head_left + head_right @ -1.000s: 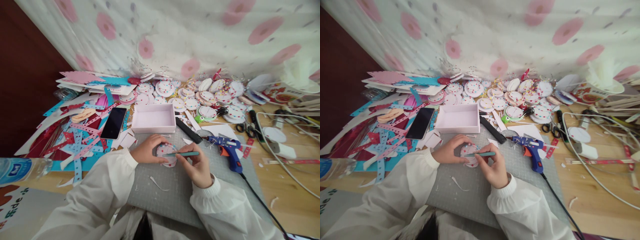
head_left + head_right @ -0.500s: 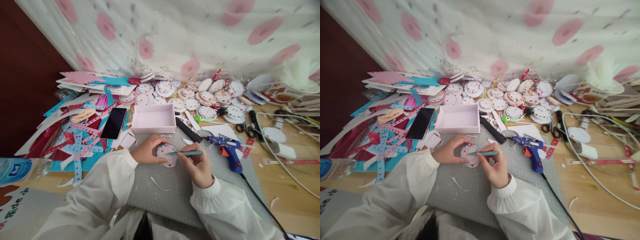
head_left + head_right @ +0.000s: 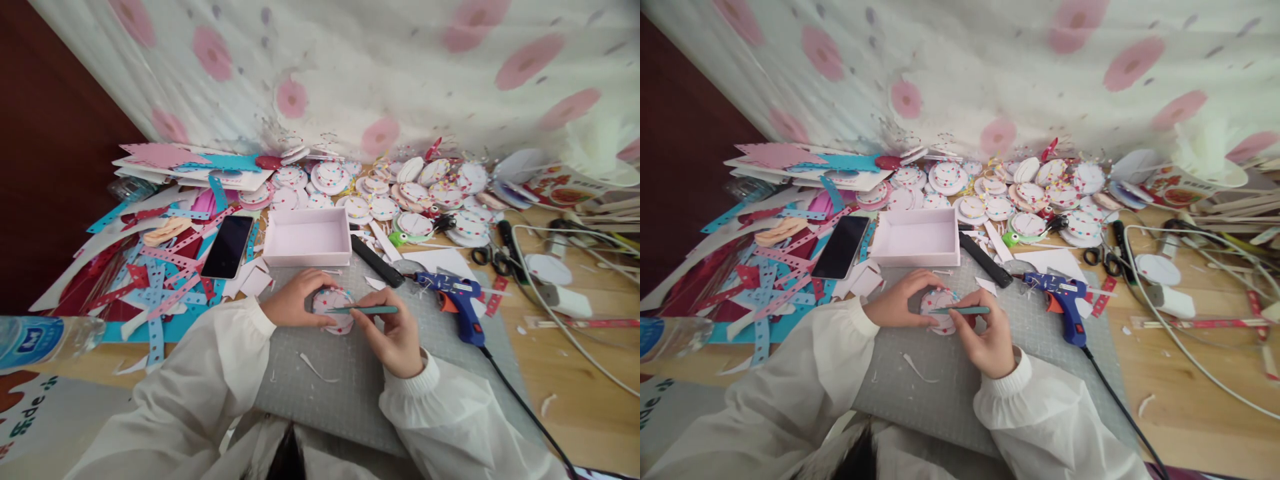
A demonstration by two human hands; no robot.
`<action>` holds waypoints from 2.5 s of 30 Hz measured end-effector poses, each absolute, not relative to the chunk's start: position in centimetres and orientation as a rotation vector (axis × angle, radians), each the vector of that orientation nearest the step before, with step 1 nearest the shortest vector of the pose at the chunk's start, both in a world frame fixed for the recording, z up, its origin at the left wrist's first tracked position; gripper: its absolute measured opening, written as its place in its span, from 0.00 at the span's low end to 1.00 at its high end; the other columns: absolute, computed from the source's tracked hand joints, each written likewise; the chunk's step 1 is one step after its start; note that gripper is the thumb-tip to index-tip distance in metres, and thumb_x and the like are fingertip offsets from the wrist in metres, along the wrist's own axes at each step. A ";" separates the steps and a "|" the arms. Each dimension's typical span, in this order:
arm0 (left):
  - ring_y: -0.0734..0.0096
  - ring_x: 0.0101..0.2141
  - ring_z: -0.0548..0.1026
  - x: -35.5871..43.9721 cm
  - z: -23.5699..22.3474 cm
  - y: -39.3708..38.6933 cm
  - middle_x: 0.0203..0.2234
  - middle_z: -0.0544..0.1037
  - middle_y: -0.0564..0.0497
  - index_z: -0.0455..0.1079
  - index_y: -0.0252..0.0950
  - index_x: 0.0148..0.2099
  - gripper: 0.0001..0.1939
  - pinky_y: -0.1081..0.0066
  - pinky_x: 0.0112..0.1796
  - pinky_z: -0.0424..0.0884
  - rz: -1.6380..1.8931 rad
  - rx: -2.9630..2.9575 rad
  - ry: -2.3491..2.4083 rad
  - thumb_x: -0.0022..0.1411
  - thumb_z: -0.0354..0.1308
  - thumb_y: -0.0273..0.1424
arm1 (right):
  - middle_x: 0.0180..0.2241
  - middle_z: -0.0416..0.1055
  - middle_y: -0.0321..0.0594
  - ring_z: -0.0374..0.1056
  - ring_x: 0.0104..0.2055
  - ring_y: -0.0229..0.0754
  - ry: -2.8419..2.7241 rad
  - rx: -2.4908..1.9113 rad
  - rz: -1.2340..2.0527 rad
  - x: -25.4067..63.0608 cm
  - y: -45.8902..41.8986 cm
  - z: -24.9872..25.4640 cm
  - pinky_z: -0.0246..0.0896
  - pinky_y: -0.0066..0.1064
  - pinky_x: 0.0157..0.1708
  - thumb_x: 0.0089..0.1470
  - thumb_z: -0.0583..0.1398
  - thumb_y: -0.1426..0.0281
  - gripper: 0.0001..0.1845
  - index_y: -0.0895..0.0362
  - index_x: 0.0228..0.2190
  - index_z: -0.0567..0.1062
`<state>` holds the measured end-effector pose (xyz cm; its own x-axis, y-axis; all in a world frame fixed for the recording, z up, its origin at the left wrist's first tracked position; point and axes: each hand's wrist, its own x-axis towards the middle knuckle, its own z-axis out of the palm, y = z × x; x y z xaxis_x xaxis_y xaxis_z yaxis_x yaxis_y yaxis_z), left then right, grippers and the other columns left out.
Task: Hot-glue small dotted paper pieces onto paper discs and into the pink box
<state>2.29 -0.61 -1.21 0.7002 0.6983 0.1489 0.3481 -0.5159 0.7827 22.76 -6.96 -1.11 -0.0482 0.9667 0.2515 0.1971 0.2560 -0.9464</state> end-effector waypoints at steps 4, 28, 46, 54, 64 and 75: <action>0.58 0.47 0.69 2.3 -1.2 -0.6 0.44 0.73 0.45 0.66 0.38 0.50 0.29 0.61 0.49 0.64 0.576 2.138 0.796 0.49 0.66 0.45 | 0.25 0.66 0.35 0.61 0.24 0.36 -1.502 -1.143 0.921 22.7 -7.0 -1.1 0.58 0.30 0.24 0.52 0.62 0.70 0.04 0.55 0.29 0.70; 0.55 0.49 0.69 2.2 -1.0 -0.8 0.47 0.71 0.42 0.64 0.37 0.53 0.32 0.58 0.51 0.64 0.570 2.100 0.815 0.48 0.68 0.42 | 0.26 0.67 0.32 0.52 0.16 0.28 -0.731 -0.888 1.278 24.1 -5.2 0.1 0.45 0.26 0.18 0.45 0.64 0.68 0.09 0.54 0.28 0.67; 0.45 0.54 0.68 2.3 -0.7 -3.4 0.55 0.65 0.33 0.46 0.33 0.62 0.52 0.52 0.52 0.67 0.586 2.085 1.164 0.42 0.69 0.45 | 0.31 0.77 0.36 0.52 0.16 0.25 -0.619 -0.945 1.310 23.9 -5.0 -0.3 0.47 0.23 0.17 0.43 0.67 0.69 0.11 0.54 0.29 0.70; 0.45 0.52 0.70 2.9 -1.2 -4.2 0.53 0.69 0.35 0.48 0.34 0.61 0.49 0.53 0.49 0.69 0.439 2.227 1.302 0.44 0.66 0.49 | 0.30 0.77 0.38 0.55 0.17 0.28 -0.750 -1.075 1.138 23.4 -5.0 -0.3 0.50 0.23 0.17 0.42 0.69 0.68 0.13 0.55 0.29 0.71; 0.49 0.52 0.72 2.8 -1.1 -3.9 0.50 0.73 0.38 0.51 0.34 0.60 0.45 0.56 0.50 0.69 0.436 2.204 1.325 0.46 0.66 0.45 | 0.24 0.71 0.35 0.67 0.26 0.36 -1.210 -1.202 0.711 23.6 -2.5 1.9 0.61 0.27 0.23 0.43 0.69 0.68 0.10 0.56 0.25 0.72; 0.44 0.51 0.71 2.6 -0.5 -3.5 0.49 0.72 0.39 0.56 0.37 0.58 0.47 0.50 0.49 0.68 0.379 2.187 1.355 0.41 0.65 0.55 | 0.27 0.76 0.36 0.71 0.29 0.39 -1.953 -1.154 0.609 20.6 0.8 3.9 0.60 0.28 0.28 0.49 0.62 0.72 0.02 0.55 0.26 0.73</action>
<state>2.65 -3.48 -0.54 0.4562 0.8890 -0.0403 0.7389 -0.3531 0.5739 20.56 0.83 3.90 -0.2913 0.8799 0.3753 0.5105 0.4748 -0.7170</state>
